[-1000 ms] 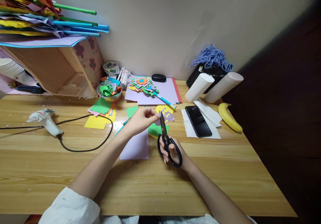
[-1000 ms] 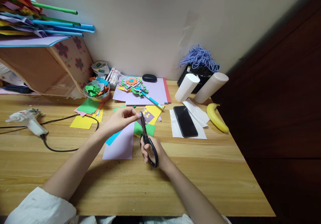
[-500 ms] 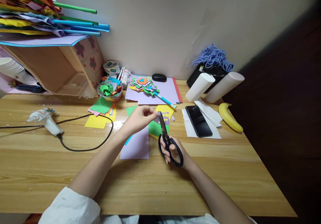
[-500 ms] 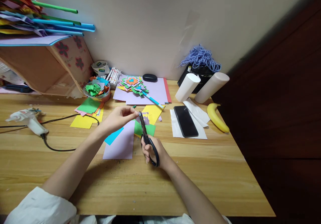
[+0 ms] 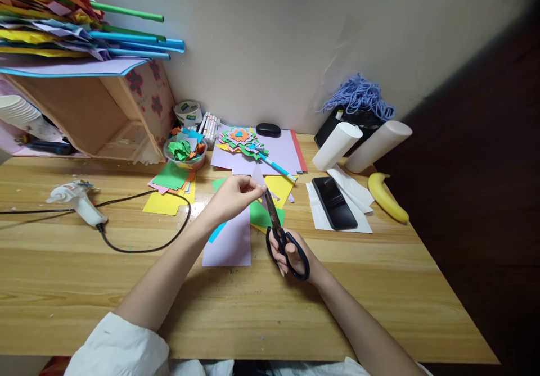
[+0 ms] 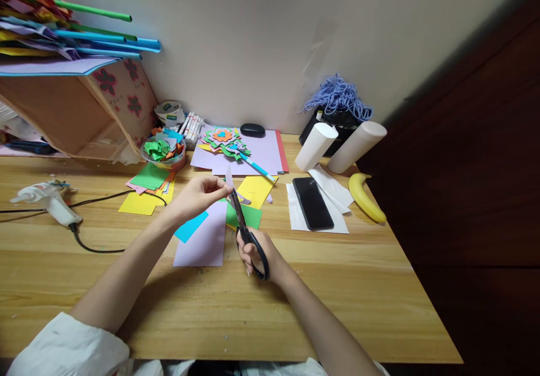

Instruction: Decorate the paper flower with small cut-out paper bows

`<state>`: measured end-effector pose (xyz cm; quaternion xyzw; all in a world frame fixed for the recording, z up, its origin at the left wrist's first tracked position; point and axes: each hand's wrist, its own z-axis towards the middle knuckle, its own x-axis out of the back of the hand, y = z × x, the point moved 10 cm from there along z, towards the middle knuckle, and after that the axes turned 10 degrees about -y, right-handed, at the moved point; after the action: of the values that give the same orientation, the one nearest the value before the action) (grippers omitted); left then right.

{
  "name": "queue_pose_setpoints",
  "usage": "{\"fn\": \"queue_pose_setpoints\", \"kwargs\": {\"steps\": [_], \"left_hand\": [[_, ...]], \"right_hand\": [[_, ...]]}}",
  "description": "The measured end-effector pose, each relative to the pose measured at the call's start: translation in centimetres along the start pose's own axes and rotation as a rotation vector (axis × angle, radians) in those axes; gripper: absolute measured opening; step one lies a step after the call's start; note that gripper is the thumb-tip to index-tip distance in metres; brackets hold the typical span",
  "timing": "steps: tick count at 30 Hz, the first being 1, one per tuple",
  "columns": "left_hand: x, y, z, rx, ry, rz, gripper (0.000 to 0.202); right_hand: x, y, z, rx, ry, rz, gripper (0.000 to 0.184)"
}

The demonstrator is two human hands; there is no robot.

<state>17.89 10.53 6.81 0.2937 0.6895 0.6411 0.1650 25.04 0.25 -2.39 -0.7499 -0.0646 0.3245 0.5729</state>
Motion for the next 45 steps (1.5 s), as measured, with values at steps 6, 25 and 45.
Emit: {"fn": "queue_pose_setpoints", "kwargs": {"steps": [6,25,45], "left_hand": [[0.2,0.5,-0.2,0.003,0.021,0.029,0.024],[-0.5,-0.1,-0.2,0.034,-0.020,0.073,0.026],[-0.8,-0.3,-0.1,0.048,-0.060,0.029,0.020]], "right_hand": [[0.0,-0.1,0.0,-0.007,-0.013,-0.006,0.061],[-0.3,-0.6,0.0,0.133,-0.054,-0.078,0.062],[0.2,-0.1,0.1,0.079,-0.031,-0.031,0.062]]}}
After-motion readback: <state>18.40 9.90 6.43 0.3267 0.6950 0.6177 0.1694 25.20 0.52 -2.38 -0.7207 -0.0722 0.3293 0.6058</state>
